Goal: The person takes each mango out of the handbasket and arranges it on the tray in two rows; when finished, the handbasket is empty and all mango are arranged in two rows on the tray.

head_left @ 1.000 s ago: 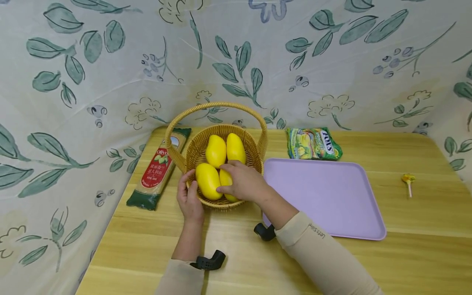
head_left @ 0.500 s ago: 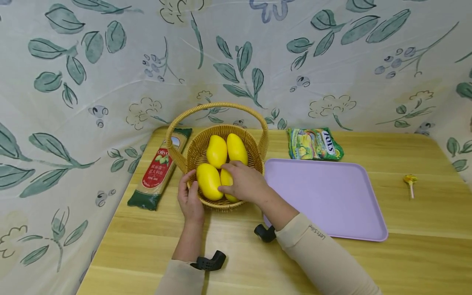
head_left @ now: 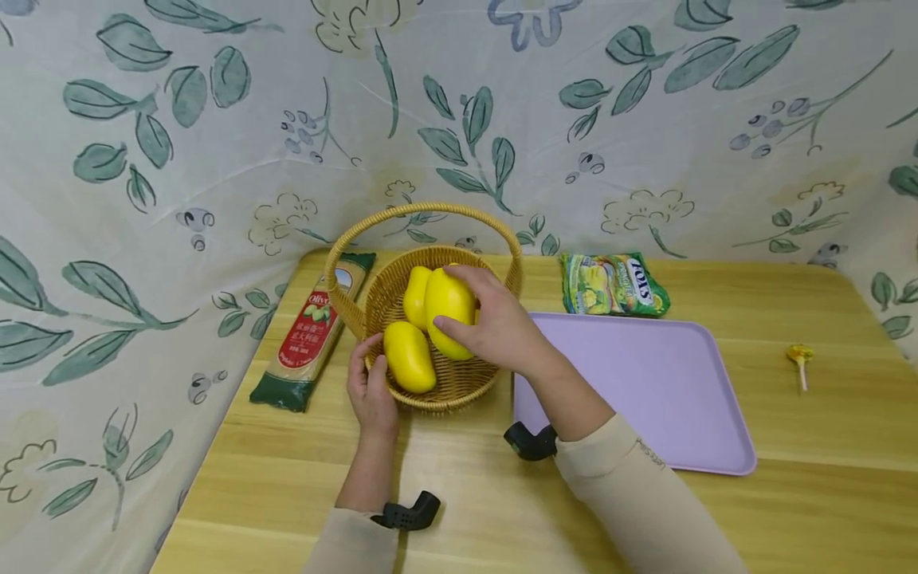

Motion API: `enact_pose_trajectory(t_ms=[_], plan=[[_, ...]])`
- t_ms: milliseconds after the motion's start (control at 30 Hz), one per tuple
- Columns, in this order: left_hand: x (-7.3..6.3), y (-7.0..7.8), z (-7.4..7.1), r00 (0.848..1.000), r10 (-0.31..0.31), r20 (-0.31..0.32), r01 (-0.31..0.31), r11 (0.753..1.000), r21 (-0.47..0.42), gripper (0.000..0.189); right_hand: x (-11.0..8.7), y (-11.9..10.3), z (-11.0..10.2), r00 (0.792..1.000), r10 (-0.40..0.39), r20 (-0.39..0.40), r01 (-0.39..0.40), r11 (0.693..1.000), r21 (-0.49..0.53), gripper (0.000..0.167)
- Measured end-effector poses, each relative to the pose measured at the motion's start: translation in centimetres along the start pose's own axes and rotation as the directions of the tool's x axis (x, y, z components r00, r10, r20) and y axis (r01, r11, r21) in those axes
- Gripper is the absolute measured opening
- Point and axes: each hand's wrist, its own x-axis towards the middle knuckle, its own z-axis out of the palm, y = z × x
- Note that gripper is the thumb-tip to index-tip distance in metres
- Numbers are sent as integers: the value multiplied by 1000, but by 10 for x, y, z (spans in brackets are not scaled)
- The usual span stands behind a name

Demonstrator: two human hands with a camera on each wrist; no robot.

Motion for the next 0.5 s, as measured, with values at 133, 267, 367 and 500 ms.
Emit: enact_pose_trajectory(t_ms=[133, 267, 367, 500], plan=[[-1, 0, 0, 1000, -8, -5, 8, 1000, -4, 32, -7, -1, -12, 997, 9, -74, 4, 987, 164, 72], [-1, 0, 0, 1000, 2, -2, -2, 1000, -2, 31, -19, 3, -18, 995, 36, -89, -7, 951, 309, 74], [-1, 0, 1, 1000, 11, -2, -11, 1000, 2, 31, -28, 8, -19, 996, 39, -75, -9, 931, 365, 75], [-1, 0, 1, 1000, 18, -5, -18, 1000, -3, 31, -42, 19, -17, 998, 26, -49, -6, 928, 374, 78]])
